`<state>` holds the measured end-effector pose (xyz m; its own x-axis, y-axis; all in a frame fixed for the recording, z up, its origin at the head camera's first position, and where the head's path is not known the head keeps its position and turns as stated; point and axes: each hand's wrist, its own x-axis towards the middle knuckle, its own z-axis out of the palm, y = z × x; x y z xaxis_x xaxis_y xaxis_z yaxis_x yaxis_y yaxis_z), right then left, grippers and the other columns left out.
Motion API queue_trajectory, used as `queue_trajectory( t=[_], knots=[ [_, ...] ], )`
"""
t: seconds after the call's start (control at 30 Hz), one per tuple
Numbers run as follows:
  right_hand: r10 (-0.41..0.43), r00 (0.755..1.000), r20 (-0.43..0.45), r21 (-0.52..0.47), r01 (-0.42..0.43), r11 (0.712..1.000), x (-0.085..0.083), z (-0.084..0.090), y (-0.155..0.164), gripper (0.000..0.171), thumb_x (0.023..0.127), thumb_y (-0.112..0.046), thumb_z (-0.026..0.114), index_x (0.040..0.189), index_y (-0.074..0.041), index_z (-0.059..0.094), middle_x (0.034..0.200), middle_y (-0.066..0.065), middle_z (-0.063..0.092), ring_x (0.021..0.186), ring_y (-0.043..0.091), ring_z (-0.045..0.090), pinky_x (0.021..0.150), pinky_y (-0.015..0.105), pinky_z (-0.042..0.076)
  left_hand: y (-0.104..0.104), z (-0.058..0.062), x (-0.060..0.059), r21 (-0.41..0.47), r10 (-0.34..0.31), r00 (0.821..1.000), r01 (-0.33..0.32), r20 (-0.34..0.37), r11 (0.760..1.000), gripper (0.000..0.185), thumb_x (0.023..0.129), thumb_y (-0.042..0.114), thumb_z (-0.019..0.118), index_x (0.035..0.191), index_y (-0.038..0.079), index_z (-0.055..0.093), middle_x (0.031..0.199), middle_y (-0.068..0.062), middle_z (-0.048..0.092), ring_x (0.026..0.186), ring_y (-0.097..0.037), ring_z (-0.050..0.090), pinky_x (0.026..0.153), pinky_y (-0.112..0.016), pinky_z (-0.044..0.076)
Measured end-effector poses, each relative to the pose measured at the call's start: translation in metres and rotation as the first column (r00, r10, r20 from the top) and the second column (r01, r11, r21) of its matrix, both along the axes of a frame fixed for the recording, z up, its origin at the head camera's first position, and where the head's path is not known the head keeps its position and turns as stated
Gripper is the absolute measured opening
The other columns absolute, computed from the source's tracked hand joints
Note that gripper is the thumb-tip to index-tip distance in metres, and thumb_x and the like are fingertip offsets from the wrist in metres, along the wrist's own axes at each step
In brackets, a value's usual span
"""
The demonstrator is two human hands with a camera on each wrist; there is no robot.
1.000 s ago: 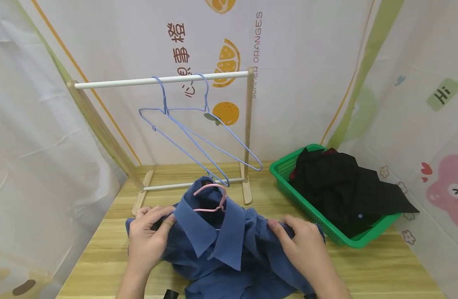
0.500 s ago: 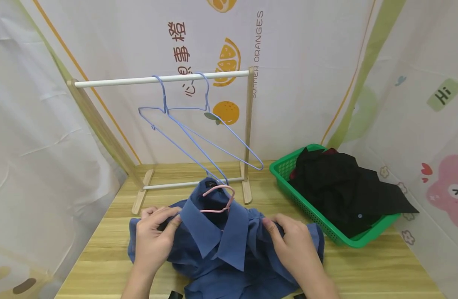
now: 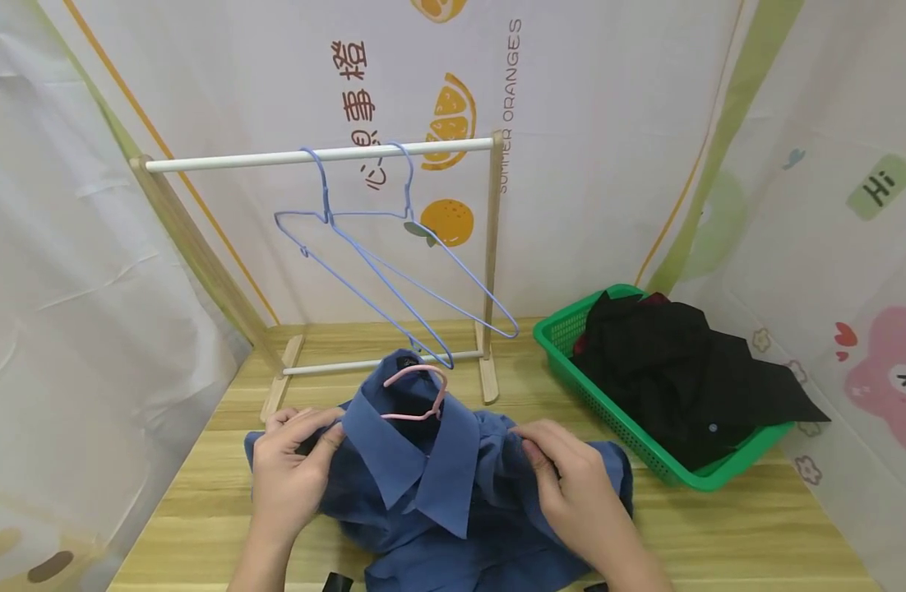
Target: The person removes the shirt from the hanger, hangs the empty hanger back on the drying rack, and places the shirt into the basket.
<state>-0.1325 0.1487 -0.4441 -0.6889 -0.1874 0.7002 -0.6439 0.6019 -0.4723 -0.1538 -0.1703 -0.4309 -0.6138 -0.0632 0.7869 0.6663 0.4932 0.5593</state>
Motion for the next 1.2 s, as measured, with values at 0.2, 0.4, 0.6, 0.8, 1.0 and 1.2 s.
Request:
queue_trajectory(
  t=[0.2,0.4,0.6,0.8,1.0,1.2],
  knots=[
    [-0.17,0.984,0.054,0.032,0.169,0.985,-0.003,0.002,0.017,0.026,0.088,0.0,0.083,0.102,-0.021,0.079,0.098,-0.01,0.076,0.089,0.001,0.069,0.083,0.007,0.051,-0.002,0.002,0.0,0.018,-0.031,0.999,0.031,-0.011,0.999,0.025,0.079,-0.018,0.08,0.094,0.002,0.083,0.084,-0.008,0.081,0.072,-0.012,0.069,0.093,-0.026,0.035],
    [-0.285,0.946,0.156,0.042,0.282,0.958,0.0,0.002,0.021,0.005,0.093,-0.015,0.083,0.093,-0.02,0.081,0.088,-0.012,0.077,0.08,-0.005,0.065,0.073,0.007,0.049,0.002,0.003,-0.001,0.024,-0.057,0.998,0.057,-0.01,0.998,0.026,0.079,-0.018,0.08,0.094,0.003,0.083,0.083,-0.007,0.08,0.072,-0.012,0.069,0.094,-0.027,0.034],
    [-0.303,0.946,0.117,0.03,0.302,0.953,0.003,-0.001,0.011,0.007,0.092,-0.011,0.083,0.091,-0.018,0.08,0.088,-0.004,0.079,0.08,0.008,0.072,0.073,0.012,0.053,0.004,0.002,-0.001,0.031,-0.073,0.997,0.073,-0.013,0.997,0.026,0.08,-0.018,0.079,0.094,0.004,0.083,0.085,-0.007,0.081,0.075,-0.014,0.071,0.095,-0.028,0.034],
    [-0.317,0.943,0.097,0.033,0.315,0.948,0.003,0.001,0.004,0.007,0.091,-0.009,0.083,0.092,-0.015,0.079,0.09,-0.002,0.079,0.083,0.02,0.074,0.071,0.03,0.059,0.011,0.0,0.0,0.017,-0.082,0.997,0.081,0.003,0.997,0.026,0.08,-0.017,0.079,0.096,0.003,0.083,0.086,-0.006,0.081,0.072,-0.012,0.067,0.095,-0.029,0.033],
    [-0.318,0.943,0.101,0.042,0.315,0.948,0.004,0.005,-0.001,0.008,0.094,-0.008,0.08,0.095,-0.016,0.079,0.093,-0.003,0.079,0.086,0.025,0.072,0.071,0.036,0.058,0.017,0.0,0.002,0.007,-0.075,0.997,0.075,0.019,0.997,0.026,0.08,-0.017,0.079,0.096,0.004,0.083,0.087,-0.004,0.081,0.072,-0.012,0.066,0.094,-0.029,0.033],
    [-0.312,0.948,0.058,0.006,0.313,0.95,0.009,0.006,-0.004,0.017,0.089,0.0,0.082,0.094,-0.016,0.078,0.091,-0.006,0.077,0.086,0.022,0.068,0.077,0.027,0.055,0.015,0.0,0.003,-0.031,-0.076,0.996,0.077,0.049,0.997,0.024,0.082,-0.013,0.081,0.096,0.007,0.083,0.087,-0.002,0.081,0.071,-0.009,0.067,0.095,-0.03,0.036]
  ],
)
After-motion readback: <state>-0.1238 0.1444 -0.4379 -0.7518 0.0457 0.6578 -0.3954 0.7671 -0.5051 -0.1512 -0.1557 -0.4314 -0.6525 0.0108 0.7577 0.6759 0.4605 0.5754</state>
